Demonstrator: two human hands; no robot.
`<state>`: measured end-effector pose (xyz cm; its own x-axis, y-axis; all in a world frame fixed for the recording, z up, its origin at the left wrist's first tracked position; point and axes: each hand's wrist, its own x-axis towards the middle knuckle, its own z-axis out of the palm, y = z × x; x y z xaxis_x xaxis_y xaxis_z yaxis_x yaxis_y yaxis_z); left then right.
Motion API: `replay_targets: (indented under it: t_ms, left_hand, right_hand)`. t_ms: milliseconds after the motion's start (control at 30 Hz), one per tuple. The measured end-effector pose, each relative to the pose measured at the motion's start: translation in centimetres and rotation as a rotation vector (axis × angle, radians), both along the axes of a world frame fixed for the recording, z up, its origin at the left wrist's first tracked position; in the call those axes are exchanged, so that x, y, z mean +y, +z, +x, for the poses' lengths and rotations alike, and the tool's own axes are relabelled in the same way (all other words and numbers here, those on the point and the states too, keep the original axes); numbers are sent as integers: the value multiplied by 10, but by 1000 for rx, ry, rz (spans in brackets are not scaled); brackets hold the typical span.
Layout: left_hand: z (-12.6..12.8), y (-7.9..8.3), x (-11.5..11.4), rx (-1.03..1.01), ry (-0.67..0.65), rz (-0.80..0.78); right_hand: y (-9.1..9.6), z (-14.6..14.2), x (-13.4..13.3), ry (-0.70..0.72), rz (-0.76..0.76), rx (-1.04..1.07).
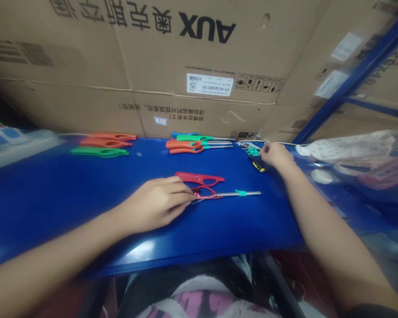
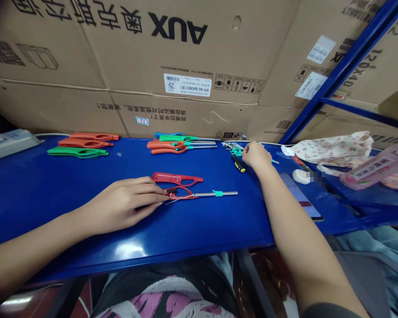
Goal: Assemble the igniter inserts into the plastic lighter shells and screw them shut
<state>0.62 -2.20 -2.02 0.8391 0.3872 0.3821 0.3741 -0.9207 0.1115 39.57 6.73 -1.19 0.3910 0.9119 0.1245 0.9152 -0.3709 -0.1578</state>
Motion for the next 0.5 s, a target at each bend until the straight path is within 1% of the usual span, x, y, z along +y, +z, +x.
replay_targets:
  t_ms: [100, 200, 300, 400, 500]
  left_hand:
    - [0, 0, 0, 0, 2, -1]
    - [0, -1, 0, 10, 1, -3]
    - [0, -1, 1, 15, -1, -3]
    - [0, -1, 0, 9, 6, -1]
    - [0, -1, -1, 14, 15, -1]
  right_hand:
    - [0, -1, 0, 97, 60, 11]
    - [-6, -3, 2, 165, 94, 14]
    - [-10, -4, 4, 162, 112, 14]
    - [-8, -3, 5, 150, 152, 14]
    - [-4, -5, 3, 198, 192, 30]
